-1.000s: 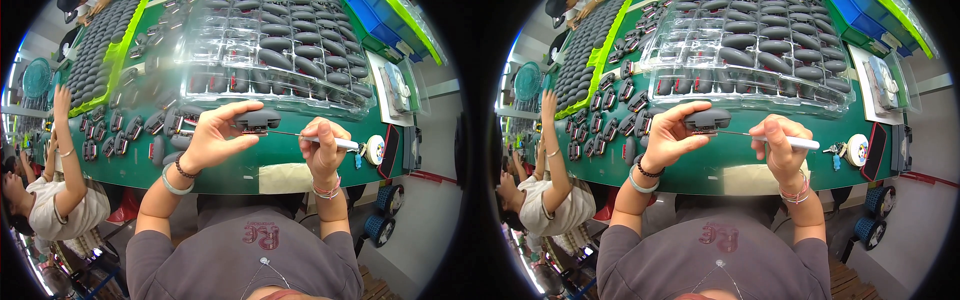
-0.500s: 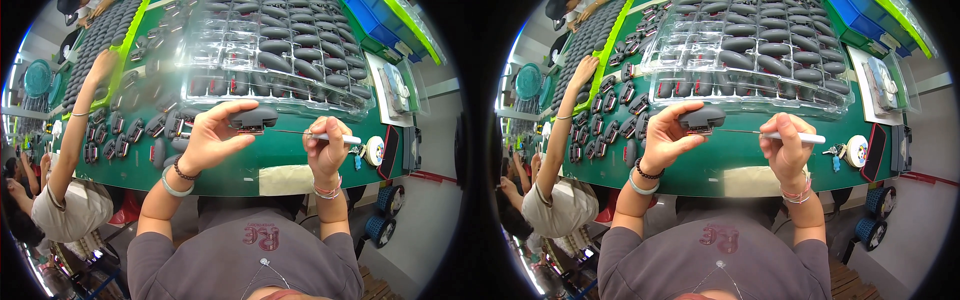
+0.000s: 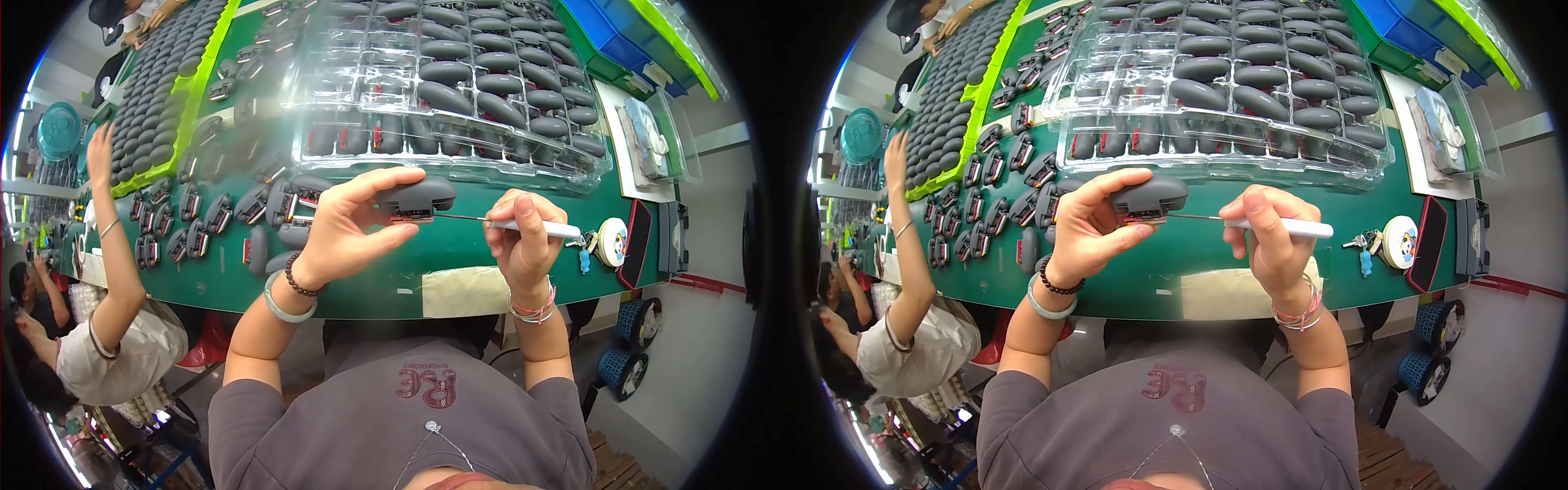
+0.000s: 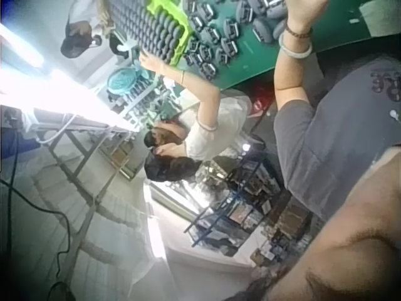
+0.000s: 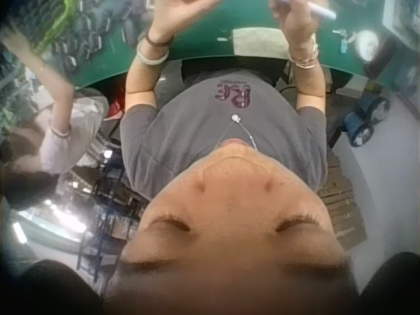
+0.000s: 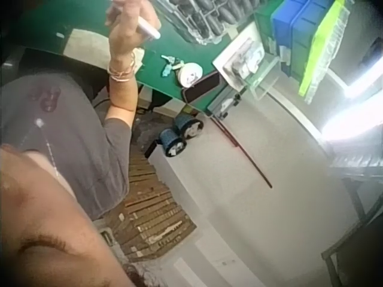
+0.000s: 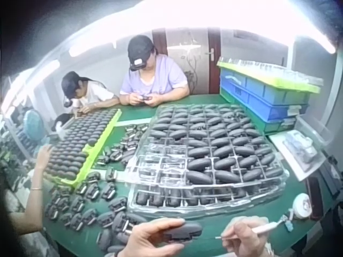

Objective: The person assembles small black plastic components by hand and with an assembly tool at a work table.

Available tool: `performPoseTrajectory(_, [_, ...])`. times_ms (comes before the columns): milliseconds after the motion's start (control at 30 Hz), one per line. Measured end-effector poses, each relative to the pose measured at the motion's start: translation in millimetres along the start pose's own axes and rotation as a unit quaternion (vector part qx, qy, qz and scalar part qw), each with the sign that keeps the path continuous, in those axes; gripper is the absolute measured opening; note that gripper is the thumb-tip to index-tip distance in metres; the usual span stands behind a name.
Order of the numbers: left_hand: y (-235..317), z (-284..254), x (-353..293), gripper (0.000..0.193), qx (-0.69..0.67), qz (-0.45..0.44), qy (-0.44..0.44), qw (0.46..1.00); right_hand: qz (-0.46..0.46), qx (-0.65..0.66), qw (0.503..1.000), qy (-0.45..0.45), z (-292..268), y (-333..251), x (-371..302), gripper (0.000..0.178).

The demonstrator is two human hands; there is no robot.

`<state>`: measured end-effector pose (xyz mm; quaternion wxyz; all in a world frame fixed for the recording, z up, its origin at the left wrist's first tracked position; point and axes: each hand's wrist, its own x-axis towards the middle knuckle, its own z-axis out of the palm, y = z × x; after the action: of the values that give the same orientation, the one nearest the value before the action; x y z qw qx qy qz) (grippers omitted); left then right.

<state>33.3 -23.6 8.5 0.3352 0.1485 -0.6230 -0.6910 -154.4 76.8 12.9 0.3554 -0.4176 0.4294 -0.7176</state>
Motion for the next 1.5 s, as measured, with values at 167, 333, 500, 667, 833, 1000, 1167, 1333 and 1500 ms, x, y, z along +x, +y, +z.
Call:
performPoseTrajectory(167, [3,3,0,0.050,-0.026,-0.009,0.002,1.000,0.086,0.068,0.994,0.007,-1,1,4,0.035])
performPoseTrajectory(333, [2,1,0,0.047,-0.015,0.004,-0.012,1.000,0.128,0.123,0.984,0.003,-4,7,8,0.035])
performPoseTrajectory(500, [2,3,1,0.050,0.009,0.022,0.016,1.000,0.143,0.137,0.980,0.015,-2,7,7,0.035])
performPoseTrajectory(667, [1,4,1,0.049,-0.019,0.012,0.018,1.000,0.122,0.104,0.987,0.029,-1,4,6,0.034])
performPoseTrajectory(833, [-1,5,2,0.050,-0.032,0.015,0.035,0.999,0.077,0.083,0.993,0.021,0,5,2,0.033])
performPoseTrajectory(1000, [-3,2,2,0.050,-0.026,0.012,0.034,0.999,0.061,0.055,0.997,0.012,0,3,3,0.034])
performPoseTrajectory(1167, [-2,3,2,0.050,-0.049,0.009,0.014,0.999,0.069,0.073,0.995,-0.003,-2,3,4,0.034])
performPoseTrajectory(1333, [-7,1,1,0.046,-0.016,0.051,0.029,0.998,0.035,0.058,0.998,-0.004,-1,5,2,0.035])
performPoseTrajectory(1500, [-8,1,1,0.045,-0.009,0.066,0.028,0.997,0.015,0.037,0.999,-0.012,0,5,1,0.034])
